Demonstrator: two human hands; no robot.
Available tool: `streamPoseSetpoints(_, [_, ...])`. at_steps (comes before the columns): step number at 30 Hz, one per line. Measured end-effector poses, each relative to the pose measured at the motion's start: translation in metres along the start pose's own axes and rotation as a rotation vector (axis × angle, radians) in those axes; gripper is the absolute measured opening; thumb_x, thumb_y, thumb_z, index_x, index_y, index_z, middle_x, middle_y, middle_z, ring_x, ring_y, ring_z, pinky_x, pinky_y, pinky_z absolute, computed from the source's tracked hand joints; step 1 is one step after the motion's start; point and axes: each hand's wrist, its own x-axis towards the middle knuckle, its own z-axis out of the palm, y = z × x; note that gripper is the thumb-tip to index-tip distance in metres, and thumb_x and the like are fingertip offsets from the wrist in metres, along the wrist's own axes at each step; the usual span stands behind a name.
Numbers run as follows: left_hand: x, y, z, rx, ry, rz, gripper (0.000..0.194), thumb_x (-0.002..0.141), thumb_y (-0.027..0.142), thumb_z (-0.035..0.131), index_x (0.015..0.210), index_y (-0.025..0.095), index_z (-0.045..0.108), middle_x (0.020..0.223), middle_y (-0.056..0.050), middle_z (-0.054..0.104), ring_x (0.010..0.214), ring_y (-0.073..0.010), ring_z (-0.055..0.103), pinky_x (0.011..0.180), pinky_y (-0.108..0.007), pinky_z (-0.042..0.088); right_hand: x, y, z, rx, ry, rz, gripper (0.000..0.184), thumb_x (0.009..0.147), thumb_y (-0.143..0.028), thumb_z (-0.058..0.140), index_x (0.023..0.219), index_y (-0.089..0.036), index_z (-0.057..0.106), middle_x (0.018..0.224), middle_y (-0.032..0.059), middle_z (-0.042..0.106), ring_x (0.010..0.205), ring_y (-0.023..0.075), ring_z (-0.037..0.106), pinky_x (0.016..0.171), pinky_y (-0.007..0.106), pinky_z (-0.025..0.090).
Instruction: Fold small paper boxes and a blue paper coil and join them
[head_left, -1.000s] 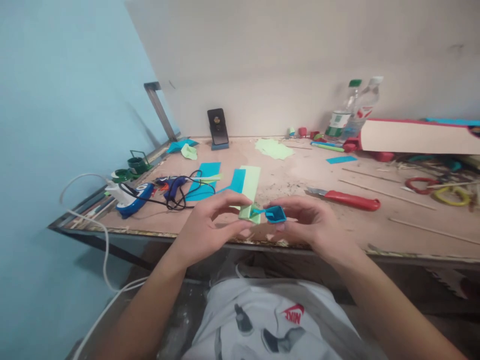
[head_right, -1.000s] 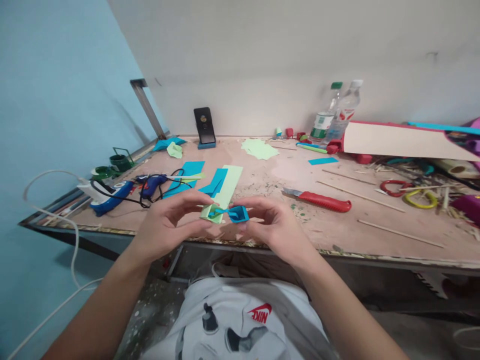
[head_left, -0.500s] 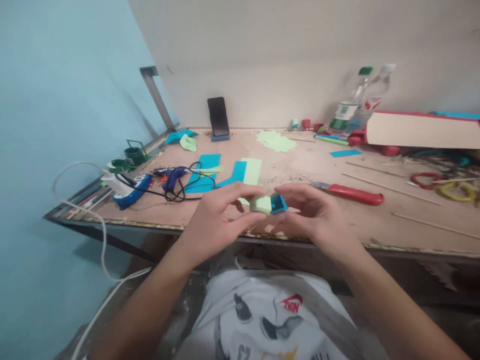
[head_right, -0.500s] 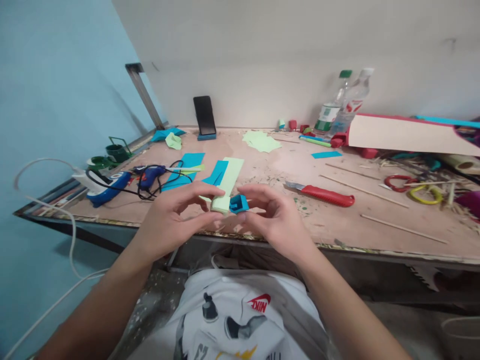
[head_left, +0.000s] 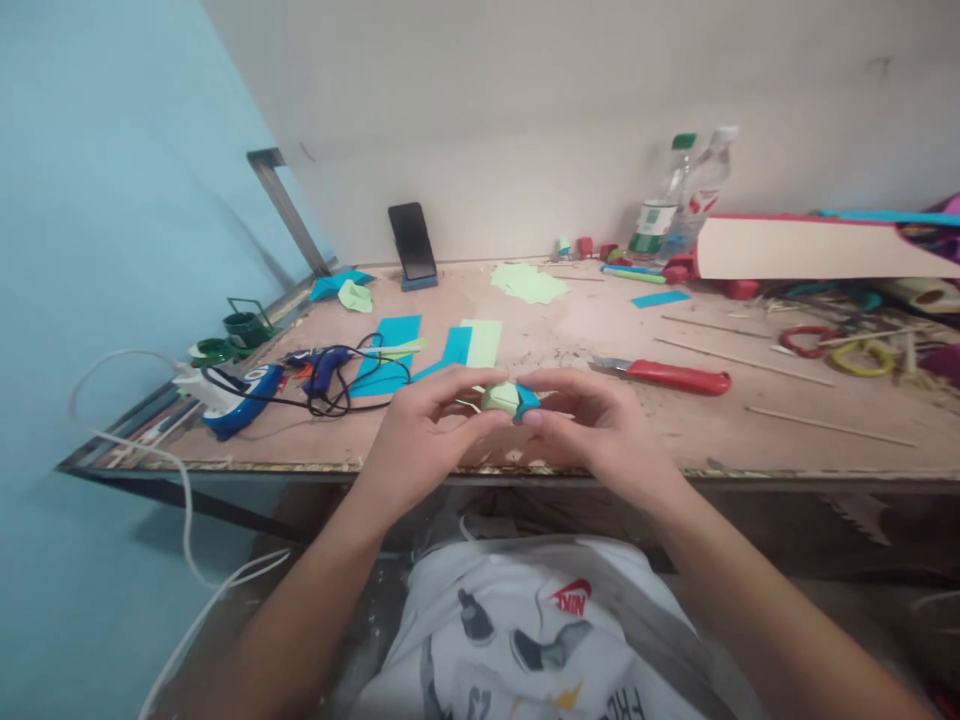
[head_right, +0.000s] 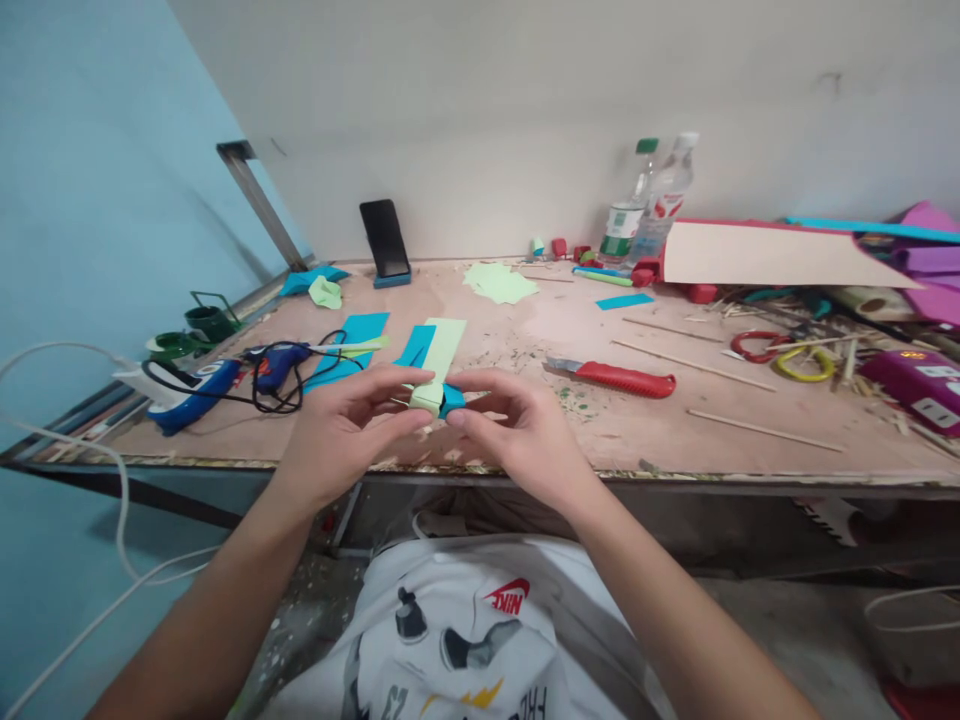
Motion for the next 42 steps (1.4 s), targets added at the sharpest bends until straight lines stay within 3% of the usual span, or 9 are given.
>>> streamPoseSetpoints(6, [0.0, -0.001, 0.001, -0.039, 0.063, -0.055, 0.025, 0.083, 0.027, 0.087, 0.106, 0.021, 0.08, 0.103, -0.004, 0.078, 0.087, -0.0174, 0.073, 0.081, -0.027, 0.063, -0.001, 0.002, 0.0, 0.053, 0.014, 0.052, 0.033, 0.078, -0.033, 0.088, 0.109, -0.024, 0.079, 0.09, 0.0034, 0.081, 0.074, 0.0208, 0.077, 0.061, 0.034, 0.067])
streamPoseSetpoints(11, [-0.001, 0.001, 0.004, -0.055, 0.0, -0.079, 0.025, 0.084, 0.026, 0.085, 0.108, 0.021, 0.079, 0.104, -0.004, 0.079, 0.089, -0.0181, 0.075, 0.083, -0.027, 0.064, -0.001, 0.0, -0.001, 0.028, -0.003, 0.076, 0.034, 0.079, -0.033, 0.086, 0.11, -0.022, 0.078, 0.085, 0.0035, 0.08, 0.07, 0.0203, 0.076, 0.062, 0.033, 0.066])
streamPoseSetpoints(15, [-0.001, 0.0, 0.007, -0.066, 0.018, -0.085, 0.025, 0.084, 0.027, 0.086, 0.108, 0.022, 0.079, 0.106, -0.003, 0.079, 0.092, -0.0173, 0.075, 0.084, -0.025, 0.064, -0.001, -0.001, 0.0, 0.039, 0.0, 0.089, 0.033, 0.078, -0.033, 0.087, 0.108, -0.022, 0.077, 0.08, 0.0024, 0.08, 0.065, 0.0201, 0.075, 0.061, 0.035, 0.066])
streamPoseSetpoints(30, [0.0, -0.005, 0.009, -0.102, -0.015, -0.101, 0.028, 0.082, 0.026, 0.086, 0.108, 0.021, 0.079, 0.098, -0.003, 0.081, 0.083, -0.018, 0.075, 0.076, -0.027, 0.063, 0.001, 0.0, 0.001, -0.186, 0.131, -0.128, 0.015, 0.08, -0.029, 0.084, 0.092, -0.022, 0.084, 0.075, 0.0018, 0.08, 0.066, 0.019, 0.074, 0.061, 0.03, 0.061])
streamPoseSetpoints(42, [-0.001, -0.01, 0.014, -0.157, 0.022, -0.12, 0.03, 0.078, 0.028, 0.088, 0.105, 0.018, 0.079, 0.106, -0.006, 0.083, 0.097, -0.0223, 0.078, 0.09, -0.032, 0.063, 0.002, 0.002, 0.002, -0.221, 0.122, -0.187, 0.012, 0.079, -0.024, 0.082, 0.09, -0.022, 0.083, 0.094, 0.0043, 0.084, 0.082, 0.0207, 0.077, 0.071, 0.031, 0.062])
